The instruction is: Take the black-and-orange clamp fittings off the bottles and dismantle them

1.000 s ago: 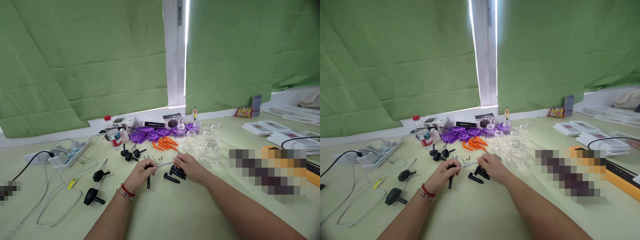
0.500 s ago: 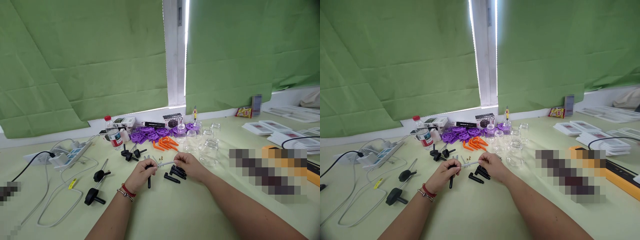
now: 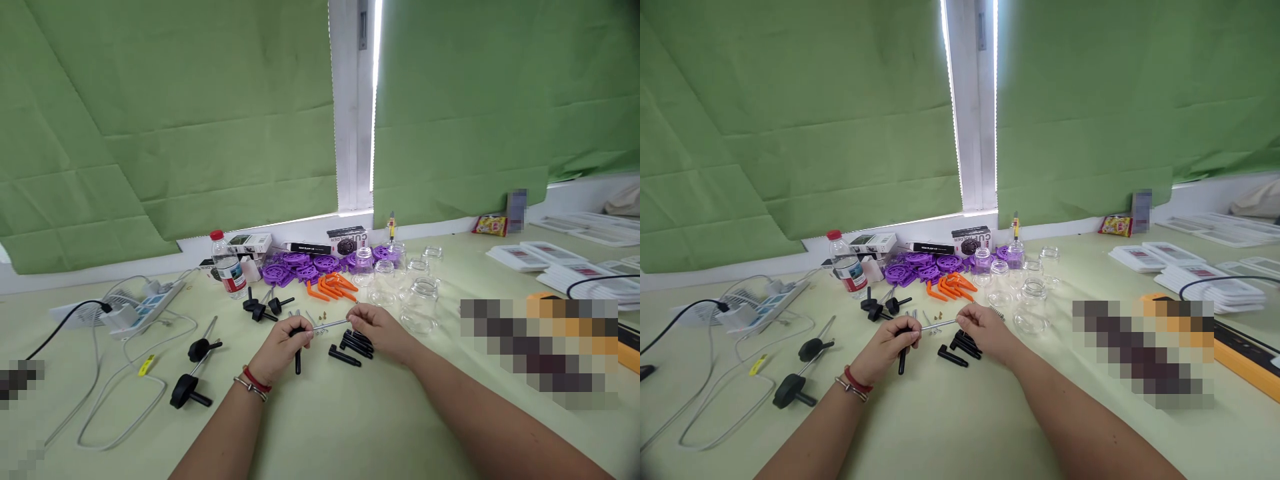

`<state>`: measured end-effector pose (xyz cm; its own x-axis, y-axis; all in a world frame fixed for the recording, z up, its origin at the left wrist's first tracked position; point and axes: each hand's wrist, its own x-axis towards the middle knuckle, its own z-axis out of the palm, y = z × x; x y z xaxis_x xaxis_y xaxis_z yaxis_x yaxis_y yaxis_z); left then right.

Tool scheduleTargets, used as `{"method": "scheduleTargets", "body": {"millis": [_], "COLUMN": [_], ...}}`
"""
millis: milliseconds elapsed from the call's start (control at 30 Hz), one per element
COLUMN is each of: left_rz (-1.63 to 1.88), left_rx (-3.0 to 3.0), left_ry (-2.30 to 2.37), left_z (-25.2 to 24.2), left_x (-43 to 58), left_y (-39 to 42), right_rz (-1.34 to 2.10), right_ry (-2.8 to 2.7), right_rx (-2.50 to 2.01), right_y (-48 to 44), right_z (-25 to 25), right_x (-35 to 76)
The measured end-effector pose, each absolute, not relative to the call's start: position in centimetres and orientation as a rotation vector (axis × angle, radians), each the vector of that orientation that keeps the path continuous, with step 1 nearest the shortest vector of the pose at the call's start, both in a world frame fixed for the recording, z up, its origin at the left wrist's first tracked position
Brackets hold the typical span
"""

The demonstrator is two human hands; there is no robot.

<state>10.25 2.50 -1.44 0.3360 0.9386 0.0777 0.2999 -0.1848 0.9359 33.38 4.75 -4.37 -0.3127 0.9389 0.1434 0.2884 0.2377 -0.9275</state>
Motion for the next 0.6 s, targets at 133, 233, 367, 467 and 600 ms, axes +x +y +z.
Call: {"method": "scheduleTargets", "body": {"millis": [133,233,367,467,600], "left_rz": [0.867,0.850,0.843,0.857,0.858], "left_rx": [1.696,1.712,1.710,1.696,1.694], "left_ry": [1.126,1.124,1.123,1.109,1.106], "left_z": [-1.57,-1.64,-1.70,-1.73,-1.71], "left_x": [10.22,10.21,10.21,10.23,10.28], "left_y": [2.58,2.68,2.74,2.72,2.67], "right_rz": [1.096,1.076,1.093,1.103,1.115], "right_ry": [-1.741,-1.771,-1.780,-1.782,-1.776], "right_rx": [-1.038,-1.050,-1.083,-1.134,-1.161], "right_y": [4.94,5.04,4.91,4.69,4.56], "right_z": [-4.71,-4.81,-4.48,-4.15,-4.11], "right_x": [33.43,33.47,33.49,33.46,33.45]}}
